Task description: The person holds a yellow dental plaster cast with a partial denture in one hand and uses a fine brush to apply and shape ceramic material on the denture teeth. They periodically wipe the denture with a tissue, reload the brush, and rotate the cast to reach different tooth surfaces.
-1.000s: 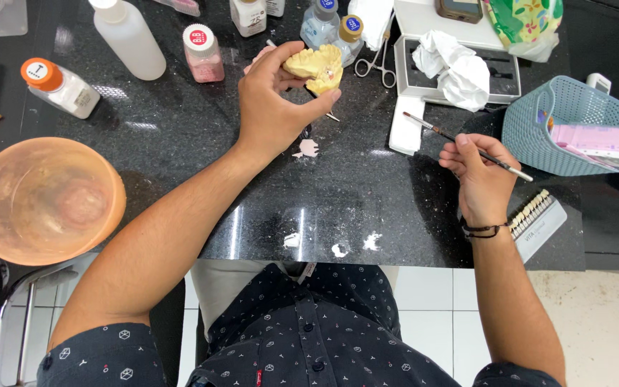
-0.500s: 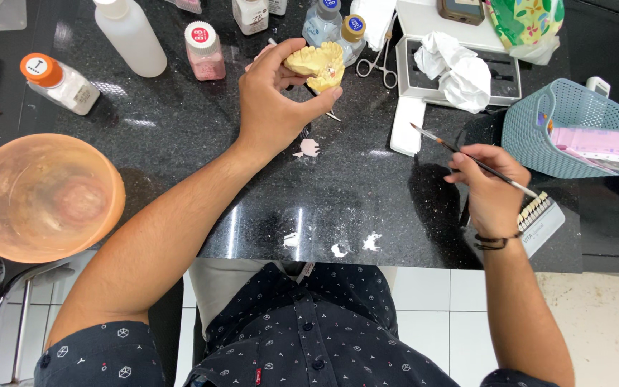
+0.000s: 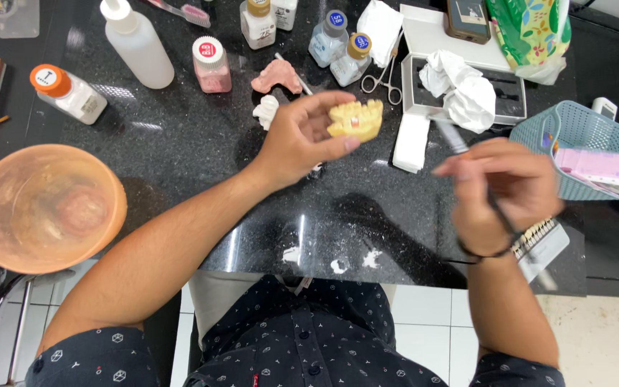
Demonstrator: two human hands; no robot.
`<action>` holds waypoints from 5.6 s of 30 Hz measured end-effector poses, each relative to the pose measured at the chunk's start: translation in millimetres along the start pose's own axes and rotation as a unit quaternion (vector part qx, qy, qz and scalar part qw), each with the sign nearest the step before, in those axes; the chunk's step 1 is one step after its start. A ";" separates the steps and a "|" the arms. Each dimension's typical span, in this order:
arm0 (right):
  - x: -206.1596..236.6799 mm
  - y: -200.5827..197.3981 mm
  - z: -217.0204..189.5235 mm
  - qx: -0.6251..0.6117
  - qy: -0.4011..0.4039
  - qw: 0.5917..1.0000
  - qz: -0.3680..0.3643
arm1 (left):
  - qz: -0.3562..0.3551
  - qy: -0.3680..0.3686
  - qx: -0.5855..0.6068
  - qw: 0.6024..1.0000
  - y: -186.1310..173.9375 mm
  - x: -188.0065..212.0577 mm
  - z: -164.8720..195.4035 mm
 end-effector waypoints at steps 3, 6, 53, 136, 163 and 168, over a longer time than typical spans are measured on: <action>4.7 19.7 10.0 0.026 -0.053 0.996 -0.061 | -0.014 -0.032 0.063 0.997 6.7 4.7 -0.8; 7.9 32.9 15.7 0.065 -0.123 0.986 -0.096 | -0.018 -0.031 0.072 0.997 11.9 8.3 -1.5; 19.5 27.4 76.6 -0.020 0.244 0.968 -0.047 | -0.075 -0.124 -0.070 0.987 44.2 19.8 8.3; 19.9 33.0 33.3 0.038 -0.056 0.991 -0.111 | -0.005 0.020 -0.226 0.974 40.9 22.4 9.0; 25.1 28.7 35.0 -0.033 0.026 0.992 -0.120 | 0.023 0.240 -0.411 0.879 37.8 22.8 14.2; 23.0 31.1 34.4 -0.029 0.009 0.992 -0.120 | 0.019 0.241 -0.409 0.880 37.1 23.4 14.6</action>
Point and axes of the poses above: each hand's wrist, its own x-axis away from the middle knuckle, its own y-axis out of the palm, z = x × y, the point moved 2 cm from there along -x, towards the middle knuckle, and after that the axes turned 12 degrees about z, right-handed, at the moved point
